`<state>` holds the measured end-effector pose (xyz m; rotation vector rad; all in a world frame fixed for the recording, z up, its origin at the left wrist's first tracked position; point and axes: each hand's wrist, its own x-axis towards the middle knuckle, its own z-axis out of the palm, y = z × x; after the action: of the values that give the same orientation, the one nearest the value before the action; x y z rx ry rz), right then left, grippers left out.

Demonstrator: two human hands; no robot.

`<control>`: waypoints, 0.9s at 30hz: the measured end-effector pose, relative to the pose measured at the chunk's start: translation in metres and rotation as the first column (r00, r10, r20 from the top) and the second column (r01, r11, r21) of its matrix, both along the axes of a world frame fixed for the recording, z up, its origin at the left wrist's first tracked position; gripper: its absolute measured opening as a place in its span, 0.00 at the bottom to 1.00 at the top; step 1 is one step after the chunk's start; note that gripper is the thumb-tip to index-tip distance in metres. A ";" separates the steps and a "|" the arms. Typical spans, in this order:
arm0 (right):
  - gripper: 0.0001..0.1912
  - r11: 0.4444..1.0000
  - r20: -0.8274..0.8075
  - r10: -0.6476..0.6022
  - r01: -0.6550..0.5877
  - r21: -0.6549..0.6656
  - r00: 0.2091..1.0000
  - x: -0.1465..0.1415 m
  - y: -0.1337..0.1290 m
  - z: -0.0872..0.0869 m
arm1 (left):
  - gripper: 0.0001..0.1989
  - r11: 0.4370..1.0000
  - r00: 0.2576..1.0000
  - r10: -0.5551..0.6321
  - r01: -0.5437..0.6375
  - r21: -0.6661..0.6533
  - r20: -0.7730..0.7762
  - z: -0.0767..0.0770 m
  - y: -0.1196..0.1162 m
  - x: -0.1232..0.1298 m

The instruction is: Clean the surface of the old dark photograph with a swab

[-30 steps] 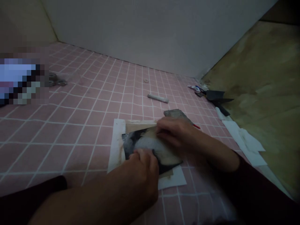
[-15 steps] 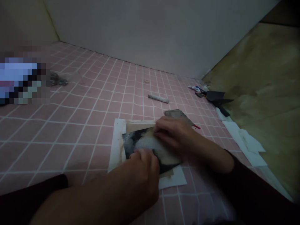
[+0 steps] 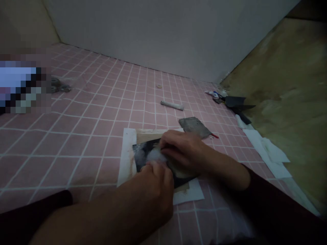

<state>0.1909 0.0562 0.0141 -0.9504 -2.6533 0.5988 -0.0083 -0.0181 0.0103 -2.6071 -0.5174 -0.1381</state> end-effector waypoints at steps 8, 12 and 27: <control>0.05 0.999 0.002 -0.025 0.025 0.027 1.000 -0.001 0.000 0.000 | 0.10 1.000 1.000 0.007 -0.007 -0.004 -0.010 0.003 0.000 0.001; 0.06 0.999 0.059 -0.026 0.024 0.038 0.998 0.002 0.002 0.000 | 0.11 1.000 1.000 0.013 -0.012 0.024 -0.022 0.004 0.001 0.001; 0.05 0.986 0.071 -0.162 0.159 0.040 0.984 0.005 0.005 0.000 | 0.11 0.998 0.999 -0.027 0.025 -0.049 -0.037 -0.001 0.002 0.002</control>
<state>0.1958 0.0611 0.0144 -1.1838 -2.6081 0.4885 -0.0060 -0.0158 0.0096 -2.6591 -0.4797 -0.0856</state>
